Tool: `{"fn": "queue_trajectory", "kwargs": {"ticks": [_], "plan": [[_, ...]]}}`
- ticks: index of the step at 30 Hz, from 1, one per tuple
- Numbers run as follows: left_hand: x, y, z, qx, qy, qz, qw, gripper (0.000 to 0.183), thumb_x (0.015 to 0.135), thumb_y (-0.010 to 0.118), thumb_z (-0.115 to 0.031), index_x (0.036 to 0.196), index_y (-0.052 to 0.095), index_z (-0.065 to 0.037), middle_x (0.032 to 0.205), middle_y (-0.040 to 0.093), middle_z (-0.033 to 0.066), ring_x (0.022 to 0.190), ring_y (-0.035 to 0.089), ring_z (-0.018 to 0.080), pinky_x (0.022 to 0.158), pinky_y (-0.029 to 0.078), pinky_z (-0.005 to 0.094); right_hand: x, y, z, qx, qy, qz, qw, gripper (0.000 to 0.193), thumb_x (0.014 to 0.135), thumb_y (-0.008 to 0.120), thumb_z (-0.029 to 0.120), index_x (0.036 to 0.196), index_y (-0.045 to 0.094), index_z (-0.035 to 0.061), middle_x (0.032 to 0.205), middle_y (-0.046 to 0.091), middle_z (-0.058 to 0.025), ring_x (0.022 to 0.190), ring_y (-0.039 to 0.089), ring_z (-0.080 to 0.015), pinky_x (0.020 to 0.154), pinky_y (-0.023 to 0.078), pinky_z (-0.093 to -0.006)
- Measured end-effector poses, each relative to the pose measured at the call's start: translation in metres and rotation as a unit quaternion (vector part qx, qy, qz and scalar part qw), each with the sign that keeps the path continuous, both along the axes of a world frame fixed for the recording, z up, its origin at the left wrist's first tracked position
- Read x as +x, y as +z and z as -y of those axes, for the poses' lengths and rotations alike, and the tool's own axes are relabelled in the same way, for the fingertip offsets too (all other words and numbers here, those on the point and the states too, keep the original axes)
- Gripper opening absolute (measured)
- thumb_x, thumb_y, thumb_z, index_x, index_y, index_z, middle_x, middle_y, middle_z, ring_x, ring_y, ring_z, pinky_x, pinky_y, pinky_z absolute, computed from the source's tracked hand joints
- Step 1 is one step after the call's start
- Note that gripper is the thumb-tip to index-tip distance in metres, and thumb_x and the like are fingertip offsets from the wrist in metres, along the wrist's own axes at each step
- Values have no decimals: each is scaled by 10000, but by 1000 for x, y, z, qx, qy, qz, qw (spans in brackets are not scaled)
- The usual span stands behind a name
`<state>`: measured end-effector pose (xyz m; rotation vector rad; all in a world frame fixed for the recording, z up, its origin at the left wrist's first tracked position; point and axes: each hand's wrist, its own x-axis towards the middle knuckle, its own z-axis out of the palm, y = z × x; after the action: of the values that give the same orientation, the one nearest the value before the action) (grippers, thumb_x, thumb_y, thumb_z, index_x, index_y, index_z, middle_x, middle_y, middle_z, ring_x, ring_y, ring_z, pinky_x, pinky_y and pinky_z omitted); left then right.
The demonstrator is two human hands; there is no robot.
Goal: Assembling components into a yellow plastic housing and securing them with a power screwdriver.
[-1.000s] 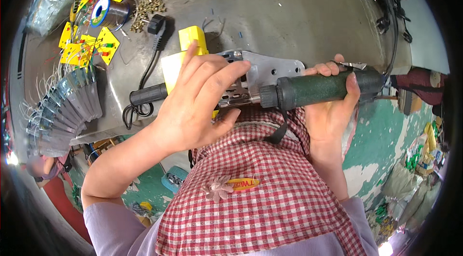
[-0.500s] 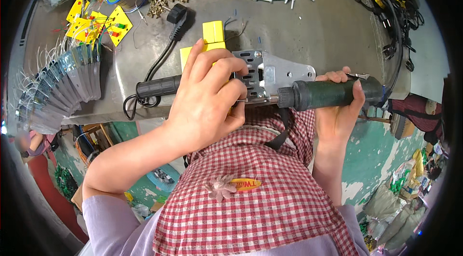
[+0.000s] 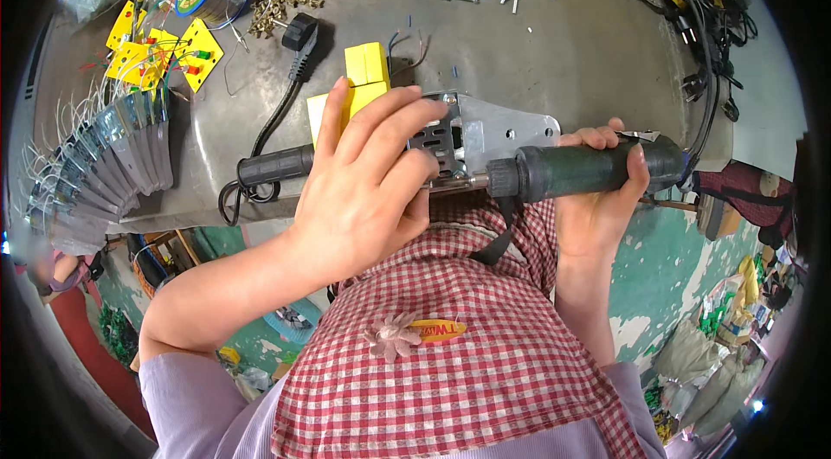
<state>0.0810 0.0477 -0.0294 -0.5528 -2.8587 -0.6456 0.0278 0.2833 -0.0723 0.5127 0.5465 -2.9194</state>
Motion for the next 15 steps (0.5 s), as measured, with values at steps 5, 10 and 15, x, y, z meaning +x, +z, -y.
{"fn": "queue_trajectory", "kwargs": {"ticks": [5,10,15], "plan": [[5,-1,4,3,1,3,1000,283,581,687,-25,810,536,-97,1234,545,107,1239,477,337,1099,235,607,-5,13,-4,1,28,-8,1000,351,904,625,249,1152,501,34,932,541,-57,920,528,-199,920,439,-406],[2,-1,5,21,-2,2,1000,263,591,706,-49,782,533,-100,1239,546,109,1236,485,336,1097,251,597,-65,33,-57,297,46,-2,954,394,940,595,322,1145,515,-5,972,578,-89,900,568,-213,869,482,-389],[4,-2,6,28,10,-2,1000,261,591,713,-56,772,530,-98,1247,542,110,1239,484,334,1095,256,596,-77,50,-81,789,74,-45,609,381,924,622,297,1123,537,-17,955,595,-100,882,585,-166,777,502,-325]]}}
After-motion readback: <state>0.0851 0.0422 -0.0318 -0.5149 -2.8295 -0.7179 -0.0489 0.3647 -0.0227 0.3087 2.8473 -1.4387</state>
